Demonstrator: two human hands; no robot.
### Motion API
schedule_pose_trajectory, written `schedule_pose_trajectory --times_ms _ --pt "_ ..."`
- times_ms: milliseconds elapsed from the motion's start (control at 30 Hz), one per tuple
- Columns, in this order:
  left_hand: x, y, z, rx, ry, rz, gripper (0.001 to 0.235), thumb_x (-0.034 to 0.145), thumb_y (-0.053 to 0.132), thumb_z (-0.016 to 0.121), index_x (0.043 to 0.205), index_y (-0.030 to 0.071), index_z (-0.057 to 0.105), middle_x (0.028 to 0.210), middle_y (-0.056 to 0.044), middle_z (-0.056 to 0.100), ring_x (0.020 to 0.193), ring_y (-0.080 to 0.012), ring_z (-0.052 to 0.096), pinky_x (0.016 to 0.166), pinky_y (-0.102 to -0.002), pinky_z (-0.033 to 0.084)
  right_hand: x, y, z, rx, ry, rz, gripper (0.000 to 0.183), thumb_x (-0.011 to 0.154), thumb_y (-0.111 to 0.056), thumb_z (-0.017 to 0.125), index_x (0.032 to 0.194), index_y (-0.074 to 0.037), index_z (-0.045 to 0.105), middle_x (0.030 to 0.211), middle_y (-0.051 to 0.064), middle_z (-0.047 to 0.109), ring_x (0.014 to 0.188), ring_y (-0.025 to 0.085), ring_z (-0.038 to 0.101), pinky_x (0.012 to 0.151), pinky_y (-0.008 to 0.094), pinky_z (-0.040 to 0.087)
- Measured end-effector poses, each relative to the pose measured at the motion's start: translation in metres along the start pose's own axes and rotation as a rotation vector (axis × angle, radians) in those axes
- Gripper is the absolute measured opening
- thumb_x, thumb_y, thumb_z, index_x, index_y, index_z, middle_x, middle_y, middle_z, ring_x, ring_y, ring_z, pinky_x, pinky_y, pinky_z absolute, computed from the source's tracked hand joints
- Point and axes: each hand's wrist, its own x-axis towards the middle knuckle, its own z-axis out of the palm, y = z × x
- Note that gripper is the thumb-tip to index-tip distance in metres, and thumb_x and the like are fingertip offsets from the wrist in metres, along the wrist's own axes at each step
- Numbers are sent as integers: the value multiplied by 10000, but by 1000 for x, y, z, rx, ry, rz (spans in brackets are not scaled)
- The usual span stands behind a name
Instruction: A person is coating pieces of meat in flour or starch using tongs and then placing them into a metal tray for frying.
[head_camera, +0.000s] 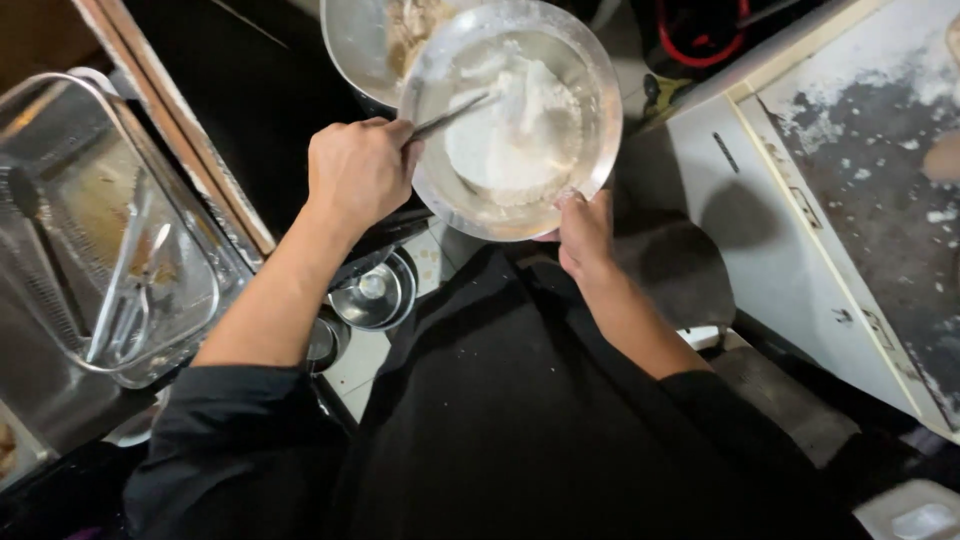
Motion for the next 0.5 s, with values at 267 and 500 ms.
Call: schedule_pose_trajectory --times_ms 267,500 --pt "-17 -34 -61 -319 -219 -322 179 966 408 712 1069 288 797 622 84 688 760 -294 737 695 -432 588 -3 -12 -5 -68 -46 51 476 856 -101 637 1254 14 402 1166 275 491 941 525 679 539 630 634" --pt "-30 -21 -59 -62 -72 -226 198 1032 349 668 900 217 734 772 44 727 635 -223 696 480 -420 532 -25 -50 20 -177 -232 134 606 766 -28 497 1363 -64 601 1238 103 706 1041 344 719 502 404 640"
